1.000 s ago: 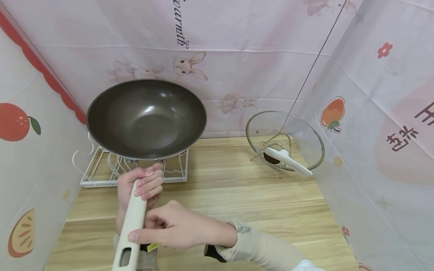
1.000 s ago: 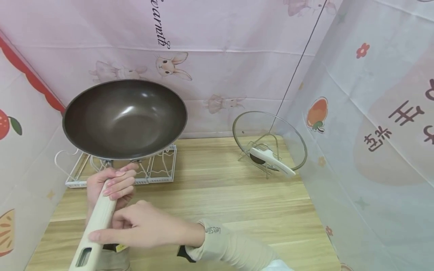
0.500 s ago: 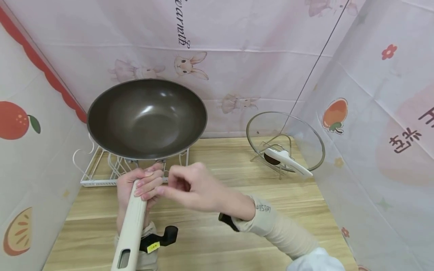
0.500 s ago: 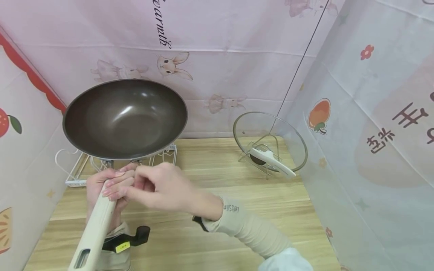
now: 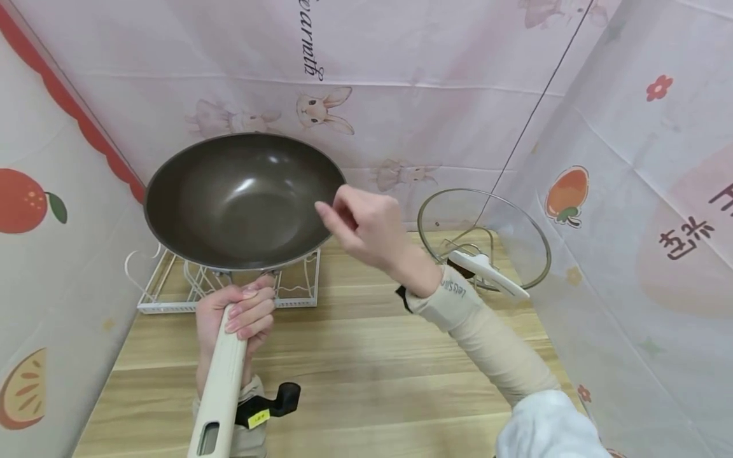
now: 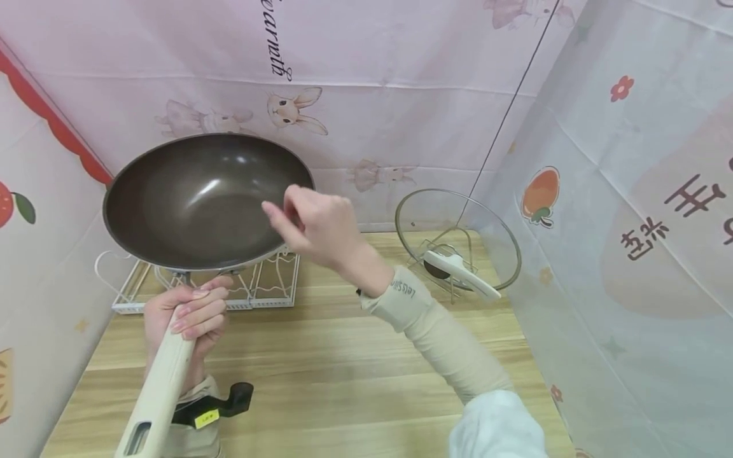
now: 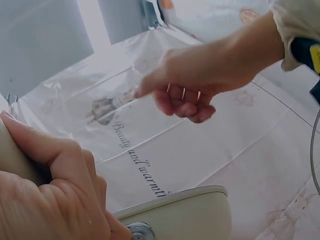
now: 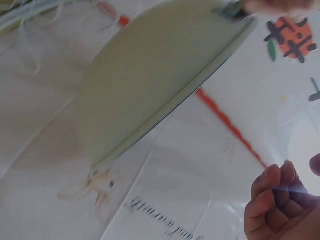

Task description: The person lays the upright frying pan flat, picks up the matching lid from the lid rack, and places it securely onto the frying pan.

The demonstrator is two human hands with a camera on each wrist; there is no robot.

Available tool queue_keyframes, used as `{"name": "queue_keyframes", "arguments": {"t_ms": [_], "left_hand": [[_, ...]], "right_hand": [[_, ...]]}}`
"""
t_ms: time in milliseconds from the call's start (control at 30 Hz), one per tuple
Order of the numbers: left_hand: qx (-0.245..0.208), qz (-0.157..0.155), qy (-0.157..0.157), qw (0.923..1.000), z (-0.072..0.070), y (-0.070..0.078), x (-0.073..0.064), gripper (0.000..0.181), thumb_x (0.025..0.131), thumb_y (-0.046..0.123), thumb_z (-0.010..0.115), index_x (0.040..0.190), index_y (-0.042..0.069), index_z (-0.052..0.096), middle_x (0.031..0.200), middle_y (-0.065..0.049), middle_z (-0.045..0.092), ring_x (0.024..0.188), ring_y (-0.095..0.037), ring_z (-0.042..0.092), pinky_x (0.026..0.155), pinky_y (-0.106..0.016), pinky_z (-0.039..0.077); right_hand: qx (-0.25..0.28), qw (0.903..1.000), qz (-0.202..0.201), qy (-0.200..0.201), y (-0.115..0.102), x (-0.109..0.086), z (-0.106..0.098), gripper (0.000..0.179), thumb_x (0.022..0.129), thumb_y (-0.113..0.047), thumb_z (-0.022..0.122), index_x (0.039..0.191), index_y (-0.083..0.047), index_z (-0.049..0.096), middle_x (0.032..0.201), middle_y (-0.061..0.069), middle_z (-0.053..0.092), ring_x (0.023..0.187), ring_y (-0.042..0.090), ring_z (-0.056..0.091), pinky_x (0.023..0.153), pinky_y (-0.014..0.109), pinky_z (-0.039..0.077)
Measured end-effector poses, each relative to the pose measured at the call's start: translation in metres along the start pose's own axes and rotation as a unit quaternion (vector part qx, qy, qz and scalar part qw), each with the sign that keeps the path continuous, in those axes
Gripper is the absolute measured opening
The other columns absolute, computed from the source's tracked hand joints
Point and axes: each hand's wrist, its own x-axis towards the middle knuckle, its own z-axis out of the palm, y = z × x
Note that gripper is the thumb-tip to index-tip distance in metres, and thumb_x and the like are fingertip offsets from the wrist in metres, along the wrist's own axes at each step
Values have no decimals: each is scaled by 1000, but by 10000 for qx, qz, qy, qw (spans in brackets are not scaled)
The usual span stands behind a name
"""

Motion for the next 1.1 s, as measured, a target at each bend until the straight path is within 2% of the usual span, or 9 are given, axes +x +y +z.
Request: {"name": "queue_keyframes", "arguments": {"t_ms": [167, 367, 467, 533, 633, 700, 767, 900, 1100], "left_hand": [[1, 59, 48, 10000, 0, -1, 0, 14, 89, -1, 32, 93, 12, 27, 65, 6, 25, 48, -6, 26, 49, -23, 41], [-35, 63, 56, 10000, 0, -3, 0, 14, 89, 0, 32, 92, 12, 27, 65, 6, 25, 47, -5, 26, 49, -22, 40], [-55, 46, 21, 10000, -1, -4, -1, 16, 88, -1, 32, 92, 13, 25, 65, 6, 25, 47, -5, 26, 49, -22, 39], [-34, 67, 8, 10000, -1, -4, -1, 15, 89, -1, 32, 92, 13, 26, 65, 6, 25, 48, -5, 26, 49, -22, 40], [-1, 74, -6, 10000, -1, -5, -1, 15, 88, -1, 32, 93, 12, 27, 65, 6, 25, 48, -6, 26, 50, -23, 40], [25, 53, -25, 10000, -1, -5, -1, 15, 89, -1, 32, 93, 12, 27, 65, 6, 25, 47, -5, 26, 49, -22, 40], [29, 16, -50, 10000, 0, -5, 0, 15, 89, -1, 32, 93, 13, 26, 65, 6, 25, 47, -5, 26, 49, -21, 39], [32, -35, -58, 10000, 0, -5, 0, 13, 89, 0, 31, 95, 11, 29, 65, 6, 26, 47, -5, 26, 48, -20, 37], [84, -18, 9, 10000, 1, -7, 1, 11, 90, 0, 31, 95, 11, 30, 64, 6, 26, 47, -5, 25, 47, -19, 38]], "right_hand": [[-891, 9959, 120, -53, 37, 10, -2, 22, 95, -19, 58, 78, -5, 56, 67, 3, 54, 56, 15, 50, 46, 26, 42], [-1521, 9825, 686, -826, 78, 14, 0, 28, 98, -26, 57, 101, 1, 60, 90, 13, 62, 79, 25, 58, 59, 34, 50], [-1668, 9712, 1052, -1341, 94, 13, 4, 36, 98, -32, 56, 111, 2, 58, 101, 14, 62, 90, 27, 58, 69, 36, 52], [-1738, 9594, 1365, -1754, 104, 11, 8, 43, 99, -37, 55, 117, 1, 56, 107, 14, 60, 95, 27, 57, 76, 37, 51], [-1828, 9339, 1878, -2434, 116, 8, 16, 53, 98, -49, 52, 122, -2, 52, 114, 12, 57, 103, 26, 54, 85, 38, 48], [-1835, 9171, 2149, -2813, 122, 6, 21, 59, 97, -57, 49, 123, -4, 51, 116, 10, 55, 106, 26, 52, 87, 39, 46], [-1770, 9055, 2342, -3065, 127, 5, 24, 62, 95, -62, 48, 121, -6, 51, 115, 9, 54, 104, 25, 52, 86, 39, 45], [-1560, 8958, 2451, -3363, 134, 7, 29, 62, 93, -64, 49, 116, -7, 51, 110, 7, 54, 96, 24, 51, 85, 38, 44], [-1289, 8885, 2192, -3819, 144, 12, 35, 52, 96, -52, 51, 115, -4, 51, 105, 10, 52, 95, 25, 50, 84, 40, 44]]}}
